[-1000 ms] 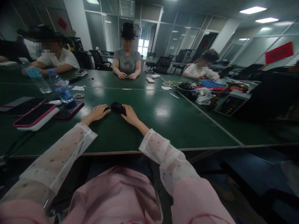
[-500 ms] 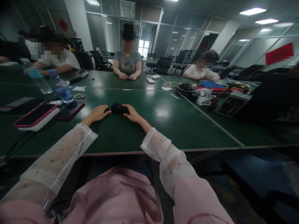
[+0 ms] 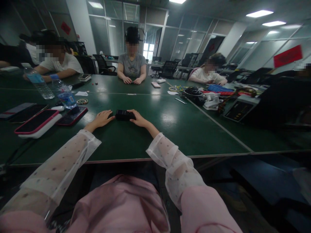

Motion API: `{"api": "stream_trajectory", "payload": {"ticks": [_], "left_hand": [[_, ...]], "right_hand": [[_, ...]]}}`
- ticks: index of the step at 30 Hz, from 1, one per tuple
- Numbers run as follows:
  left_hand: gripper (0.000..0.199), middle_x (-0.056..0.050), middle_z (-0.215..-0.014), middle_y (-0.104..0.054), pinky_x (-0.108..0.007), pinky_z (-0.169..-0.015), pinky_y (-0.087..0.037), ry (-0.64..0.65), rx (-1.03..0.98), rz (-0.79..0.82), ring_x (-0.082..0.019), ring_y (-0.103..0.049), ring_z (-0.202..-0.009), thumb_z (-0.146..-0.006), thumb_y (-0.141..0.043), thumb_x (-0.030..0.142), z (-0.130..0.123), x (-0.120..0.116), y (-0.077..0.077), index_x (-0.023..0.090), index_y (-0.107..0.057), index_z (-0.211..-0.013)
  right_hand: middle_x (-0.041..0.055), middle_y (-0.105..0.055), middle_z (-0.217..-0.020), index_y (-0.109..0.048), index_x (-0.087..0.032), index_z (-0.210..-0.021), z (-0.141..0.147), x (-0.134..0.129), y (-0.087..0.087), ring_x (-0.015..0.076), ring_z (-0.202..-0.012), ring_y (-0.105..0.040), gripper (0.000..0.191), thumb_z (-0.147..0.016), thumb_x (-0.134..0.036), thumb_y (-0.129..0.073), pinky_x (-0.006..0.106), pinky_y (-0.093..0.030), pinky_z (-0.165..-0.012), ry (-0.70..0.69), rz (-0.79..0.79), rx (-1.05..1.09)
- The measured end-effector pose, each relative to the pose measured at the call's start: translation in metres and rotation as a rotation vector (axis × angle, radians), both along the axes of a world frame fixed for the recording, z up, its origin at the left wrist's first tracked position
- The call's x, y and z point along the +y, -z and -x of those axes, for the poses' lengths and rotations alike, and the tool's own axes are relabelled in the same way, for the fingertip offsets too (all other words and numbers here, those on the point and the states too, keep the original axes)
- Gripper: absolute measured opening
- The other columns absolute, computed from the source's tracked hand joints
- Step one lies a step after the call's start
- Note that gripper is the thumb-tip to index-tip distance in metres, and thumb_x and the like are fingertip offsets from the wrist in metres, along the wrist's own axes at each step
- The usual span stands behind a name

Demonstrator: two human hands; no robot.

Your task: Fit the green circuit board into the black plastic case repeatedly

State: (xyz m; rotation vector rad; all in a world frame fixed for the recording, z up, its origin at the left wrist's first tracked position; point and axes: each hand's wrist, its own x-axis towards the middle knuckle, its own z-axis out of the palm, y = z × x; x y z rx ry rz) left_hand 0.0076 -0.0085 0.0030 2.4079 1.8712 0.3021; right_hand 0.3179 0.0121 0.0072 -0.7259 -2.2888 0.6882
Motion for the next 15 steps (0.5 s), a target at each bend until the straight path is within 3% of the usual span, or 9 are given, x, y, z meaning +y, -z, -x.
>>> {"api": "stream_trajectory", "payload": {"ticks": [8, 15], "left_hand": [[0.075, -0.013, -0.167, -0.036, -0.054, -0.125, -0.025, 0.000, 0.015, -0.026, -0.033, -0.031, -0.154, -0.105, -0.024, 0.065, 0.000, 0.001, 0.003, 0.016, -0.041, -0.158], [0.074, -0.012, -0.169, -0.033, -0.053, -0.125, -0.023, -0.011, 0.018, 0.007, -0.032, -0.028, -0.156, -0.105, -0.023, 0.066, -0.002, -0.003, -0.001, 0.018, -0.039, -0.160]], "right_hand": [[0.0126, -0.052, -0.146, -0.047, -0.024, -0.143, 0.000, -0.001, -0.001, 0.0325, -0.138, -0.050, 0.064, -0.087, -0.042, -0.070, 0.057, -0.035, -0.121, -0.021, 0.039, 0.006], [0.0124, -0.061, -0.137, -0.055, -0.022, -0.134, 0.006, -0.013, -0.002, 0.0315, -0.127, -0.061, 0.058, -0.082, -0.038, -0.076, 0.053, -0.044, -0.112, 0.083, 0.017, 0.091]]}}
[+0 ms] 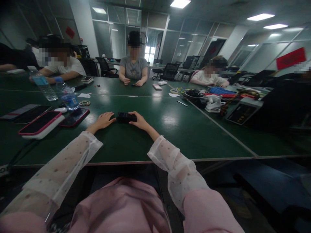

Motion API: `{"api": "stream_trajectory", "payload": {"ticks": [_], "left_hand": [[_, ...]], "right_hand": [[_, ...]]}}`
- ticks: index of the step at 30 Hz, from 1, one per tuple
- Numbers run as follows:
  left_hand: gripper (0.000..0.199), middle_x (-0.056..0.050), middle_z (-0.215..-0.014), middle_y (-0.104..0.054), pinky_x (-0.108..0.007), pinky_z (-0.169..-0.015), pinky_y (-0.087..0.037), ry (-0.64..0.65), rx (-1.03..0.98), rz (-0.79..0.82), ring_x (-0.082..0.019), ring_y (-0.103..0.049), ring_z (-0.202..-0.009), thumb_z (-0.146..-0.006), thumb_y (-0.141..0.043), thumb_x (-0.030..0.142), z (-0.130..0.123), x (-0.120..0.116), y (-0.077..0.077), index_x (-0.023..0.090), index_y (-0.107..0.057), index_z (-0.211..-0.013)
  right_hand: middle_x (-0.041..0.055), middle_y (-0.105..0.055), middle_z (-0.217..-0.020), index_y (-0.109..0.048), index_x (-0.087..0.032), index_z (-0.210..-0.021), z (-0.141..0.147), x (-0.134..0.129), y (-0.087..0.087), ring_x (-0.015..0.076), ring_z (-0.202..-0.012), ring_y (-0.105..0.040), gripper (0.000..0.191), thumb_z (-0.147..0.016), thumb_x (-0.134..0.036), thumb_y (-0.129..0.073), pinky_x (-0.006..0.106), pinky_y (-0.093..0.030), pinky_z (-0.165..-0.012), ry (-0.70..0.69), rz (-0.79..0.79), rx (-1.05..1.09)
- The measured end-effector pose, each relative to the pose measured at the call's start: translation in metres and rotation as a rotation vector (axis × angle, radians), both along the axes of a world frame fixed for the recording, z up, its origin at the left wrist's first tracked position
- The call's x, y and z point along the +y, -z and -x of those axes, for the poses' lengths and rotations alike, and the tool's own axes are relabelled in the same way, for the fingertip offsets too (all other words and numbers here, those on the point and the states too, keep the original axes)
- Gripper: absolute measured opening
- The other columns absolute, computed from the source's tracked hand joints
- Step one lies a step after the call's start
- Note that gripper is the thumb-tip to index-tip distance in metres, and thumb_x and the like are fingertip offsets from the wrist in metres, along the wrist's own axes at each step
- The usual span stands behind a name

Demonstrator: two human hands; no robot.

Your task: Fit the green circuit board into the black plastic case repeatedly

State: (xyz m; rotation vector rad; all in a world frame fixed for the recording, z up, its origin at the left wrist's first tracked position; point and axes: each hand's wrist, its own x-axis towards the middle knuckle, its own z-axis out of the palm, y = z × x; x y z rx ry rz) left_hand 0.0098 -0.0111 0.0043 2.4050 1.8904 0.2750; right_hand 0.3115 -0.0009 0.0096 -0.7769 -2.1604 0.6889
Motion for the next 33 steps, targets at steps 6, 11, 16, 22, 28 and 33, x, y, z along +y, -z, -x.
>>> {"api": "stream_trajectory", "payload": {"ticks": [6, 11, 16, 22, 28, 33], "left_hand": [[0.075, -0.013, -0.168, -0.035, -0.052, -0.125, -0.023, 0.008, -0.023, -0.009, -0.032, -0.029, -0.155, -0.104, -0.025, 0.066, 0.000, -0.001, -0.001, 0.017, -0.040, -0.159], [0.077, -0.014, -0.167, -0.036, -0.051, -0.125, -0.023, 0.006, -0.033, -0.010, -0.032, -0.030, -0.155, -0.104, -0.023, 0.068, -0.001, -0.001, -0.002, 0.017, -0.040, -0.159], [0.078, -0.013, -0.167, -0.035, -0.051, -0.125, -0.023, 0.012, -0.039, -0.011, -0.031, -0.029, -0.155, -0.103, -0.021, 0.071, 0.000, -0.001, -0.001, 0.020, -0.041, -0.158], [0.077, -0.013, -0.167, -0.037, -0.051, -0.125, -0.023, 0.019, -0.042, -0.020, -0.031, -0.030, -0.155, -0.103, -0.021, 0.070, 0.001, -0.002, -0.001, 0.020, -0.042, -0.158], [0.078, -0.013, -0.167, -0.035, -0.051, -0.125, -0.022, 0.016, -0.061, 0.002, -0.031, -0.029, -0.155, -0.103, -0.021, 0.069, -0.001, -0.005, -0.006, 0.017, -0.041, -0.158], [0.089, -0.013, -0.169, -0.031, -0.052, -0.126, -0.019, 0.017, -0.073, 0.082, -0.033, -0.025, -0.157, -0.098, -0.021, 0.078, 0.000, -0.007, -0.014, 0.016, -0.038, -0.160]], "right_hand": [[0.0099, -0.066, -0.133, -0.060, -0.024, -0.130, 0.006, -0.008, -0.002, 0.0297, -0.124, -0.064, 0.054, -0.080, -0.034, -0.078, 0.053, -0.046, -0.111, 0.086, -0.026, 0.016], [0.0095, -0.068, -0.130, -0.062, -0.024, -0.131, 0.008, -0.011, -0.004, 0.0293, -0.120, -0.066, 0.056, -0.079, -0.035, -0.080, 0.051, -0.050, -0.107, 0.133, -0.015, 0.040], [0.0089, -0.066, -0.132, -0.061, -0.025, -0.133, 0.009, -0.011, -0.007, 0.0285, -0.121, -0.065, 0.060, -0.079, -0.043, -0.080, 0.048, -0.053, -0.104, 0.127, 0.017, 0.130], [0.0106, -0.063, -0.137, -0.058, -0.024, -0.138, 0.001, -0.003, -0.019, 0.0311, -0.127, -0.060, 0.070, -0.079, -0.058, -0.077, 0.049, -0.051, -0.108, 0.229, 0.025, 0.238], [0.0116, -0.067, -0.131, -0.059, -0.022, -0.133, -0.018, 0.016, -0.009, 0.0335, -0.123, -0.063, 0.063, -0.078, -0.047, -0.077, 0.055, -0.049, -0.110, 0.515, -0.026, 0.309], [0.0097, -0.071, -0.125, -0.060, -0.024, -0.129, -0.031, 0.029, 0.006, 0.0332, -0.117, -0.067, 0.057, -0.075, -0.034, -0.076, 0.059, -0.049, -0.108, 0.670, -0.034, 0.254]]}}
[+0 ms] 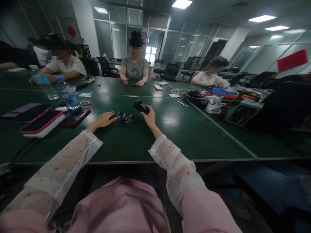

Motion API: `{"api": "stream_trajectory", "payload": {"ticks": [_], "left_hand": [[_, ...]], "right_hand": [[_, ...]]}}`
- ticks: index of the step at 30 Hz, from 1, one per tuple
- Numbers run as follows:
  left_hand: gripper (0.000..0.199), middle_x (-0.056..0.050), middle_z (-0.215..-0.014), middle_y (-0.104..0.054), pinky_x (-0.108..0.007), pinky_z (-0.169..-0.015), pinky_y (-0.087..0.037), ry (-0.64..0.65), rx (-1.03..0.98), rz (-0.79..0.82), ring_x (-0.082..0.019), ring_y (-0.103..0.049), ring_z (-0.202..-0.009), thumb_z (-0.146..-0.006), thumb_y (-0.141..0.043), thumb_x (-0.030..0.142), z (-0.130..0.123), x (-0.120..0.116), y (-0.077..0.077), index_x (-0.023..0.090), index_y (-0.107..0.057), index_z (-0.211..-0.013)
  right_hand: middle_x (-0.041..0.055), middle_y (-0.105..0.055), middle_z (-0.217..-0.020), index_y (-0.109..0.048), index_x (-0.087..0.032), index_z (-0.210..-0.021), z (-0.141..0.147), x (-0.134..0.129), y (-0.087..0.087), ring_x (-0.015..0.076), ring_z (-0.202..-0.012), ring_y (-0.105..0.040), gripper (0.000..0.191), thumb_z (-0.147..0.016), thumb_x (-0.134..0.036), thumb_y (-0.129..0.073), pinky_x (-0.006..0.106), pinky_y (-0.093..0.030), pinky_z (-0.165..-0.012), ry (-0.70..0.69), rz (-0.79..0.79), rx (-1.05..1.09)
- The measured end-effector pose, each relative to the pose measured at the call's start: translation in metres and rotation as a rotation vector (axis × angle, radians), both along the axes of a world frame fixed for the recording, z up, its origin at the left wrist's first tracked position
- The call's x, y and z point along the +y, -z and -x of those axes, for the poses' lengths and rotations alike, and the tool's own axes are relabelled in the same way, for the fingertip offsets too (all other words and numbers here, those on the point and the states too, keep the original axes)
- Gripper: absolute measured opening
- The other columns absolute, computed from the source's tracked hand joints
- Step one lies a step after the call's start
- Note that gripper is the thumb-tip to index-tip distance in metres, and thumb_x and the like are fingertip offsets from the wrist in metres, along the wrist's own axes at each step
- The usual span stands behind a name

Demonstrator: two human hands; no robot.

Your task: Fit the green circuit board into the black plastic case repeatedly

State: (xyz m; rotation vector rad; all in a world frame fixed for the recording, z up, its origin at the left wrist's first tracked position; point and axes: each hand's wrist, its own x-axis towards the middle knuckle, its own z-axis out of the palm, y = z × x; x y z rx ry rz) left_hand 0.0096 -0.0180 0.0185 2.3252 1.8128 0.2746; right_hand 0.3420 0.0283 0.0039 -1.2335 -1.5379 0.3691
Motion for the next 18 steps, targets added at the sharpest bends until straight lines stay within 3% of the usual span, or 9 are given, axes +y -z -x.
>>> {"api": "stream_trajectory", "payload": {"ticks": [6, 18], "left_hand": [[0.108, -0.017, -0.171, -0.026, -0.053, -0.125, -0.019, 0.022, 0.043, 0.028, -0.037, -0.022, -0.157, -0.086, -0.033, 0.090, 0.0017, 0.0009, -0.0034, 0.014, -0.034, -0.161], [0.104, -0.015, -0.170, -0.028, -0.053, -0.125, -0.020, 0.012, 0.033, 0.001, -0.037, -0.024, -0.157, -0.086, -0.033, 0.090, 0.0014, 0.0002, -0.0016, 0.017, -0.038, -0.160]], "right_hand": [[0.0110, -0.070, -0.127, -0.060, -0.023, -0.130, -0.0031, 0.0035, 0.0051, 0.0338, -0.119, -0.067, 0.058, -0.076, -0.029, -0.077, 0.059, -0.050, -0.108, 0.041, 0.035, -0.058], [0.0089, -0.069, -0.127, -0.062, -0.025, -0.127, 0.0013, 0.0001, 0.0089, 0.0321, -0.121, -0.065, 0.054, -0.075, -0.024, -0.077, 0.060, -0.049, -0.109, 0.022, 0.031, -0.114]]}}
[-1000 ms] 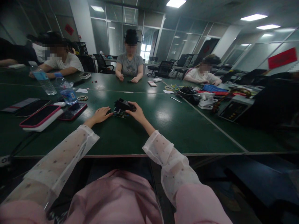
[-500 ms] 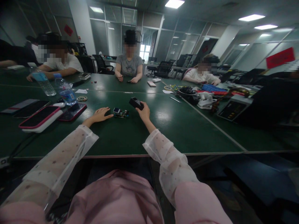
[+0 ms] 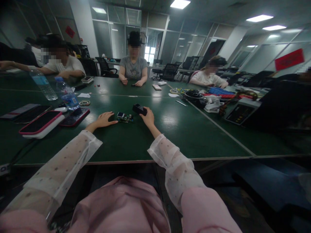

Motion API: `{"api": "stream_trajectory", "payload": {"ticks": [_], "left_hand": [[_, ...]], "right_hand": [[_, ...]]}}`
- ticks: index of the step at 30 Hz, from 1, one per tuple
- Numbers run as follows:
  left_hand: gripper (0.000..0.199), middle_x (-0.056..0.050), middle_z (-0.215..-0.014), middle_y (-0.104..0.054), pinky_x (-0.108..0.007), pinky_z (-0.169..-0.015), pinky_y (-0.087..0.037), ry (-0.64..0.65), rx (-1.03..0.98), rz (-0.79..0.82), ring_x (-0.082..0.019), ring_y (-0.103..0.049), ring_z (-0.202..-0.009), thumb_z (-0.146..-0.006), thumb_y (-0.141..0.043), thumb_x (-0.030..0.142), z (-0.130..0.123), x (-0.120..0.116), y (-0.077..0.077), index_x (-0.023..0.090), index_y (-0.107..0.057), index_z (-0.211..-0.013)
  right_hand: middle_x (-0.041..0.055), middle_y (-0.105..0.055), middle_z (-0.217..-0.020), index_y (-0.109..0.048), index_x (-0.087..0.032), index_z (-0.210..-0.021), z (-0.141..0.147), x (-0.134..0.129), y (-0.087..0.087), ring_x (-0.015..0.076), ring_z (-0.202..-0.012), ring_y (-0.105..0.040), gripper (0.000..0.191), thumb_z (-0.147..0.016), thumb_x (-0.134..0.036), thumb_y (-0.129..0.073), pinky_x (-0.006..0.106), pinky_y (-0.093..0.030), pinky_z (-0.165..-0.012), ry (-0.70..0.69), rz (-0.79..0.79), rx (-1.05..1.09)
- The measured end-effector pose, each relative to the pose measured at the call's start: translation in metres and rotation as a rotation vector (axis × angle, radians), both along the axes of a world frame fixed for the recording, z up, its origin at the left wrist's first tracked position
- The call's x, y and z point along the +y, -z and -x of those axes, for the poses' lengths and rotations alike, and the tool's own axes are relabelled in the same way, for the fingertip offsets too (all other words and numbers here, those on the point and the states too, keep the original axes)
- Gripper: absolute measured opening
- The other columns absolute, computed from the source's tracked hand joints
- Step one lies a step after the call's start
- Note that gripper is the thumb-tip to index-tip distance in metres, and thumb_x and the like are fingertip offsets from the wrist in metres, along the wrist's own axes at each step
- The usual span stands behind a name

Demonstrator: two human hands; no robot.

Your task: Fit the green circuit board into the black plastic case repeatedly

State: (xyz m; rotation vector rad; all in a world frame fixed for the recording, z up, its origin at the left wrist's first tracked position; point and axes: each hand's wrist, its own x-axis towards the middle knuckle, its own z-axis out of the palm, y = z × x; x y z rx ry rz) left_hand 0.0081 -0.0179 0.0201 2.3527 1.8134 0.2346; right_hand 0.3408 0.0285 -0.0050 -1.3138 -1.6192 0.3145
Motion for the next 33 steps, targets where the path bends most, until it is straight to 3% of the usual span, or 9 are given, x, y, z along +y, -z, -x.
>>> {"api": "stream_trajectory", "payload": {"ticks": [7, 13, 22, 28, 33], "left_hand": [[0.099, -0.014, -0.169, -0.030, -0.056, -0.124, -0.022, 0.006, -0.018, 0.006, -0.039, -0.026, -0.156, -0.086, -0.037, 0.089, 0.001, 0.001, 0.000, 0.021, -0.042, -0.159], [0.099, -0.015, -0.170, -0.029, -0.056, -0.124, -0.021, 0.017, -0.019, 0.009, -0.038, -0.024, -0.156, -0.086, -0.038, 0.088, 0.001, 0.000, -0.001, 0.021, -0.041, -0.159], [0.100, -0.015, -0.170, -0.028, -0.057, -0.124, -0.020, 0.019, -0.013, 0.017, -0.040, -0.024, -0.156, -0.087, -0.037, 0.089, 0.001, -0.002, -0.004, 0.020, -0.039, -0.160], [0.097, -0.014, -0.170, -0.029, -0.057, -0.124, -0.021, 0.013, -0.004, 0.000, -0.038, -0.025, -0.156, -0.088, -0.039, 0.087, -0.001, -0.001, -0.001, 0.021, -0.039, -0.160], [0.096, -0.014, -0.169, -0.030, -0.056, -0.124, -0.020, 0.000, -0.003, -0.013, -0.037, -0.025, -0.156, -0.088, -0.041, 0.085, 0.000, 0.002, 0.003, 0.021, -0.041, -0.159]], "right_hand": [[0.0075, -0.068, -0.123, -0.062, -0.027, -0.127, 0.000, 0.003, 0.005, 0.0313, -0.120, -0.064, 0.053, -0.076, -0.021, -0.076, 0.059, -0.050, -0.108, -0.026, 0.018, -0.056], [0.0130, -0.061, -0.124, -0.059, -0.020, -0.132, 0.001, 0.001, 0.004, 0.0338, -0.124, -0.058, 0.058, -0.076, -0.016, -0.074, 0.058, -0.048, -0.109, -0.040, 0.041, -0.152], [0.0114, -0.065, -0.123, -0.061, -0.023, -0.128, 0.002, 0.003, -0.002, 0.0332, -0.122, -0.060, 0.049, -0.080, -0.024, -0.073, 0.060, -0.044, -0.112, -0.055, 0.015, -0.026], [0.0124, -0.065, -0.134, -0.058, -0.023, -0.136, 0.018, -0.017, -0.027, 0.0314, -0.121, -0.064, 0.059, -0.086, -0.050, -0.073, 0.052, -0.050, -0.109, -0.319, -0.150, 0.095], [0.0135, -0.063, -0.137, -0.059, -0.025, -0.137, 0.035, -0.036, -0.032, 0.0317, -0.120, -0.063, 0.059, -0.087, -0.052, -0.073, 0.052, -0.054, -0.104, -0.459, -0.139, 0.029]]}}
